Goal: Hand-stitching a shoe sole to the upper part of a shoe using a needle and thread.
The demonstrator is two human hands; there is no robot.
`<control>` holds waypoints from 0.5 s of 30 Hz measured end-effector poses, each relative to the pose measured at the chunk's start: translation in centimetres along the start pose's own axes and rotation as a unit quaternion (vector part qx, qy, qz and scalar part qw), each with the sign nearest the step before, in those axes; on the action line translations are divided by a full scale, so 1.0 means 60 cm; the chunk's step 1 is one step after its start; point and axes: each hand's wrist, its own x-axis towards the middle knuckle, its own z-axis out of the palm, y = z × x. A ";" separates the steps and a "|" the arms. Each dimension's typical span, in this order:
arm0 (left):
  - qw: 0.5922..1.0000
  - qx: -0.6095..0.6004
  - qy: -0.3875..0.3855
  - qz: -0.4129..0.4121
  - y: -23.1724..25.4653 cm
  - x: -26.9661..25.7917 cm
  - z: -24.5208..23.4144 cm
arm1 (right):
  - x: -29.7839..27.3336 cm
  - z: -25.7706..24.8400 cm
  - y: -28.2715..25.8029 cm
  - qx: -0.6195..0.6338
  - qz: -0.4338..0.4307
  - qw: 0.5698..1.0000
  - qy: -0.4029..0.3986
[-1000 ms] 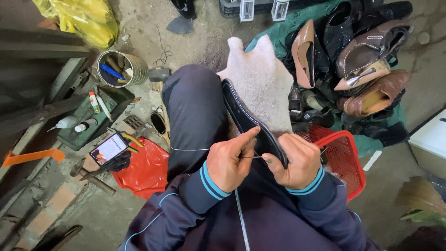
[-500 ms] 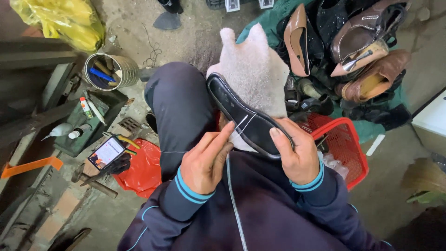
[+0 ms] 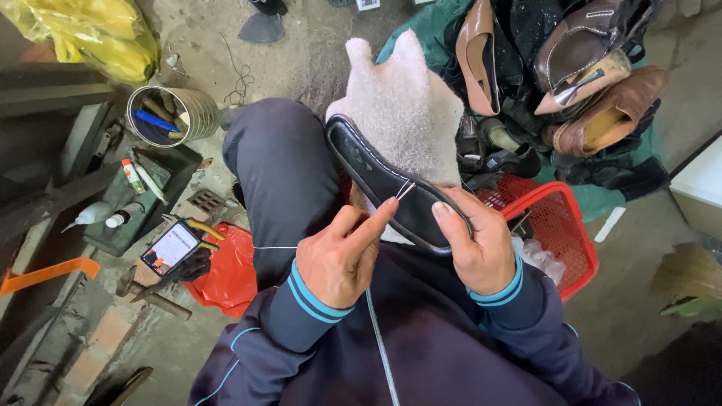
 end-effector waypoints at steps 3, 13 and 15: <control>1.000 0.000 -0.005 -0.003 0.004 0.003 -0.006 | 0.001 -0.001 0.002 0.007 0.005 1.000 -0.006; 0.999 0.003 -0.030 -0.011 0.001 0.006 -0.018 | -0.003 0.001 -0.009 -0.039 -0.021 0.999 -0.001; 0.997 0.011 -0.079 -0.006 -0.002 0.011 -0.036 | -0.007 0.005 -0.029 -0.127 -0.059 0.990 0.001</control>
